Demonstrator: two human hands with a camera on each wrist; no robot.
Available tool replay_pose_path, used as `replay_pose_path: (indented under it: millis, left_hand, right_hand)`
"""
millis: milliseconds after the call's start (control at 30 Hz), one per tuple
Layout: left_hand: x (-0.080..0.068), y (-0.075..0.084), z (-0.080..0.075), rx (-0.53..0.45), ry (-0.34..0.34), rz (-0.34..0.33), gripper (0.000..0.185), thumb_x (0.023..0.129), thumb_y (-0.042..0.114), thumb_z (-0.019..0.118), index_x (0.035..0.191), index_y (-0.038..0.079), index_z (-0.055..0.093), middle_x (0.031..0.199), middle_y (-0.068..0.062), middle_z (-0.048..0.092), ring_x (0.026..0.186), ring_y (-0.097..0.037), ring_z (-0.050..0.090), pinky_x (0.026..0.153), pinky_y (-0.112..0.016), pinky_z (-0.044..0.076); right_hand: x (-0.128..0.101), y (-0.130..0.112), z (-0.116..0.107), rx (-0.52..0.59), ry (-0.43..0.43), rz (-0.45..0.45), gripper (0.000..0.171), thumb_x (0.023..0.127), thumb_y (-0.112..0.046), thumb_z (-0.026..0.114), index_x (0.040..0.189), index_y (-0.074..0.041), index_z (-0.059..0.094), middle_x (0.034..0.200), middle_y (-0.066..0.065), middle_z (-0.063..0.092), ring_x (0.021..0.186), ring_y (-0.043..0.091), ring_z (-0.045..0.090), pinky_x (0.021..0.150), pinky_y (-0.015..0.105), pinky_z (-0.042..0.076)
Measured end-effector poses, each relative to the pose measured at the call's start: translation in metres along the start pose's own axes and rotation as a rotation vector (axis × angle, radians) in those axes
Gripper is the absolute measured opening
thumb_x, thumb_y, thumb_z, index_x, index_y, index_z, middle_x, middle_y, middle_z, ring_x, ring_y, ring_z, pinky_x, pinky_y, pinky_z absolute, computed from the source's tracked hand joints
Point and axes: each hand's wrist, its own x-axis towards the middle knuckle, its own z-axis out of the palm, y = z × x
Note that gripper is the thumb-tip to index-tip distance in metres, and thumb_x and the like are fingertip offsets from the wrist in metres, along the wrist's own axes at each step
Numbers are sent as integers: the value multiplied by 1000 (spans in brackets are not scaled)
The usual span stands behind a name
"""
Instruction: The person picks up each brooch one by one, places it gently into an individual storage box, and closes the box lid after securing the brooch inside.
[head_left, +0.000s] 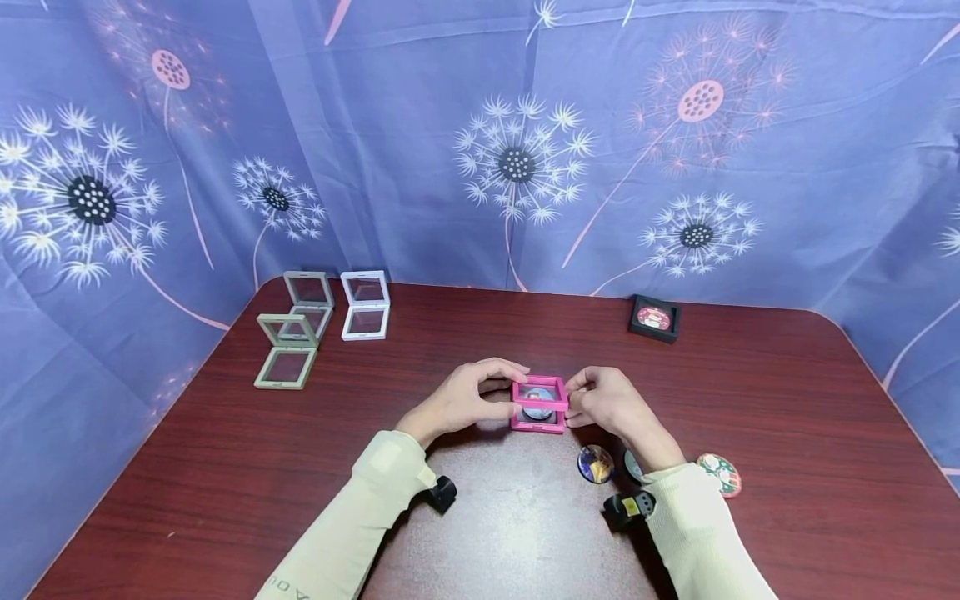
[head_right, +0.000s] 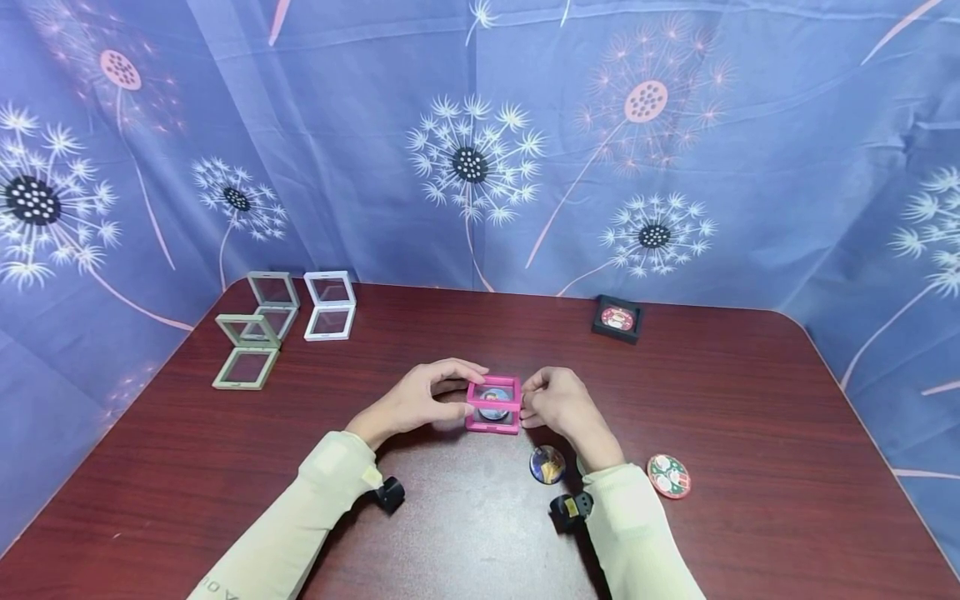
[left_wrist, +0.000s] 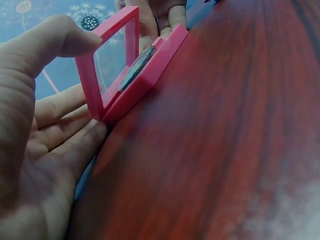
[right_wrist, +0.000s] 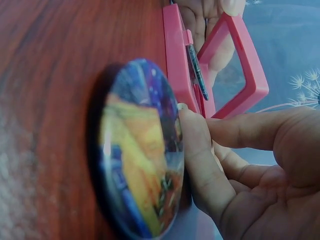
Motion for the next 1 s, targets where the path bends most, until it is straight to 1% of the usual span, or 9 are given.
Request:
replay_pose_path:
  millis: [167,433,800,900,933,1000]
  left_hand:
    - [0,0,-1,5,-17,6,40,86,-2,85,124,0,71,146,-18,61,132,-24,62,115,-35,47]
    - [0,1,-2,39,-29,8,41,85,5,87,124,3,72,146,-14,61,133,-22,60,115,-33,46]
    - [0,2,-2,65,-38,2,42,86,9,87,125,6,73,146,-10,61,134,-21,59,115,-33,46]
    - [-1,1,-1,34,-18,-24,39,91,11,84,128,6,72,146,-9,63,134,-21,59,115,-35,46]
    - [-1,1,-1,28,-2,-42,38,93,13,82,129,6,72,145,-8,64,133,-21,60,114,-36,47]
    - [0,2,0,34,54,-94,36,97,19,78,131,9,72,139,-4,67,129,-19,62,111,-37,50]
  right_hand:
    - [2,1,-1,-1,-5,-2,18,95,16,49,110,17,59,89,21,62,70,22,73,69,37,66]
    - [1,1,0,-10,0,2,17,96,15,51,110,17,60,86,17,59,69,22,73,68,36,66]
    - [0,-1,-1,-2,1,15,16,96,15,53,110,16,60,90,19,62,68,21,72,68,35,66]
    - [1,0,-1,0,-3,13,16,96,15,53,110,17,60,91,21,63,69,22,73,69,36,66]
    - [1,0,-1,-1,-3,13,16,96,15,53,110,17,60,92,21,63,69,22,73,69,36,66]
    - [1,0,-1,0,-1,14,16,96,15,53,110,17,60,92,21,63,69,22,73,69,36,66]
